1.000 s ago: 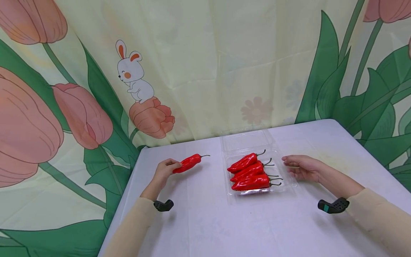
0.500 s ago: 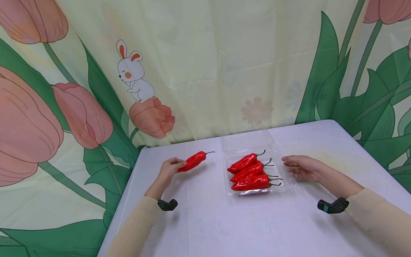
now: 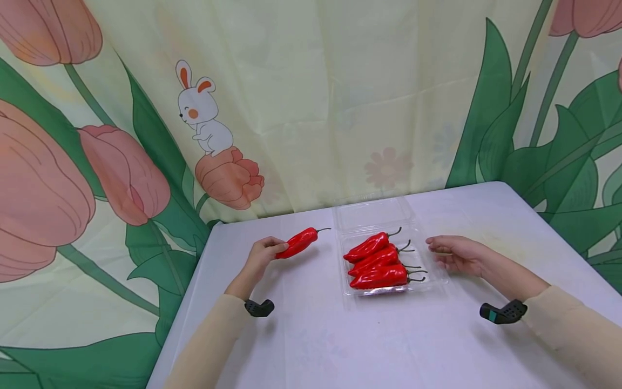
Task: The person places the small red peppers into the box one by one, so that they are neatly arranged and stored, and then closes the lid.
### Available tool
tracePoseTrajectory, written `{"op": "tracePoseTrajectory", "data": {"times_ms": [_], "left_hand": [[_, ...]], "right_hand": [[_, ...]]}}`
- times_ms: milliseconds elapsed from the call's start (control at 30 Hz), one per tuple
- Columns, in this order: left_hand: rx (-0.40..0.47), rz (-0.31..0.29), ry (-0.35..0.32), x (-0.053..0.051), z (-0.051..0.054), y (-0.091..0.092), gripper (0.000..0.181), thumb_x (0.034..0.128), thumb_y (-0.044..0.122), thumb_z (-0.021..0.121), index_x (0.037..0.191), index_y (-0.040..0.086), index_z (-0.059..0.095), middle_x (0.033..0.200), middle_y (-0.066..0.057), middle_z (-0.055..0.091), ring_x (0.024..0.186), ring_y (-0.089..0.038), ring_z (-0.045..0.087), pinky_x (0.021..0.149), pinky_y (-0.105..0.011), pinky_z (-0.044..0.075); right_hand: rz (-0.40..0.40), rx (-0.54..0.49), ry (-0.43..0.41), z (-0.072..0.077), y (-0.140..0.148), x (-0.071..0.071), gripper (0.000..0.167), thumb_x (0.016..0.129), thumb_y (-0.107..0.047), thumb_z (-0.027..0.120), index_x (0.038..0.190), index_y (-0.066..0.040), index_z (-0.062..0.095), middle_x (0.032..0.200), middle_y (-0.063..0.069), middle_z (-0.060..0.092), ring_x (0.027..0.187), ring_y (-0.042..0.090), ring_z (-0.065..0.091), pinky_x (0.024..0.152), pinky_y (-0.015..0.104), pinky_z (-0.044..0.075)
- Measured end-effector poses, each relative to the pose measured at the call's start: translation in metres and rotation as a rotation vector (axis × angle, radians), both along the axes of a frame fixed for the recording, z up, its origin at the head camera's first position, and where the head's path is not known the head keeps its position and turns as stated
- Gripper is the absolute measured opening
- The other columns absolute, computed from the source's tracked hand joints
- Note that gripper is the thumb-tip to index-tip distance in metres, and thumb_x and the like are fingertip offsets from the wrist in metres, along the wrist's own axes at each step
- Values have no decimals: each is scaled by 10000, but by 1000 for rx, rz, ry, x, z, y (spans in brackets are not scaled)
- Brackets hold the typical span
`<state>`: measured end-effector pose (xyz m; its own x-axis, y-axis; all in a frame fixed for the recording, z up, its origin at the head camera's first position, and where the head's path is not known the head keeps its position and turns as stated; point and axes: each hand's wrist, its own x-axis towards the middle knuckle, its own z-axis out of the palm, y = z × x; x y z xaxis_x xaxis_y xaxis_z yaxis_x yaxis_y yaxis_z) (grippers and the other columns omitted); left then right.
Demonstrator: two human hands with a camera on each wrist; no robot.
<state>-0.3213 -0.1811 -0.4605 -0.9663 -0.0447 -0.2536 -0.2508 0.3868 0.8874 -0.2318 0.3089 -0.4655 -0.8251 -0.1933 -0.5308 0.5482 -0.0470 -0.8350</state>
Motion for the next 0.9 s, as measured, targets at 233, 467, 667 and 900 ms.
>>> {"op": "tracePoseTrajectory", "data": {"times_ms": [233,467,667,900], "left_hand": [[-4,-33,-12,-2,-3,18,193,925,208,768,1078,91,748,1189,-113,684,1120,-289,578,989,-419,537],[8,-53,11,-1,-3,32,184,928,214,768,1062,89,747,1172,-111,692,1107,-283,593,965,-402,557],[12,-77,9,0,-1,42,178,926,208,765,1060,92,749,1166,-108,694,1098,-279,595,933,-368,555],[20,-102,16,0,-2,49,181,930,222,761,1060,97,750,1153,-98,699,1085,-271,605,962,-399,555]], "right_hand": [[-4,2,6,0,1,0,426,1061,-321,571,1417,-94,518,1125,-1,602,875,114,638,753,200,568],[-9,8,9,0,-1,0,437,1065,-322,564,1427,-83,515,1130,-2,599,883,119,633,759,205,566],[-11,20,7,0,-1,0,481,1068,-317,558,1462,-54,475,1134,0,595,886,120,634,764,209,569],[-15,9,7,-1,0,0,408,1064,-324,569,1400,-96,539,1124,-5,608,889,122,636,765,211,571]]}}
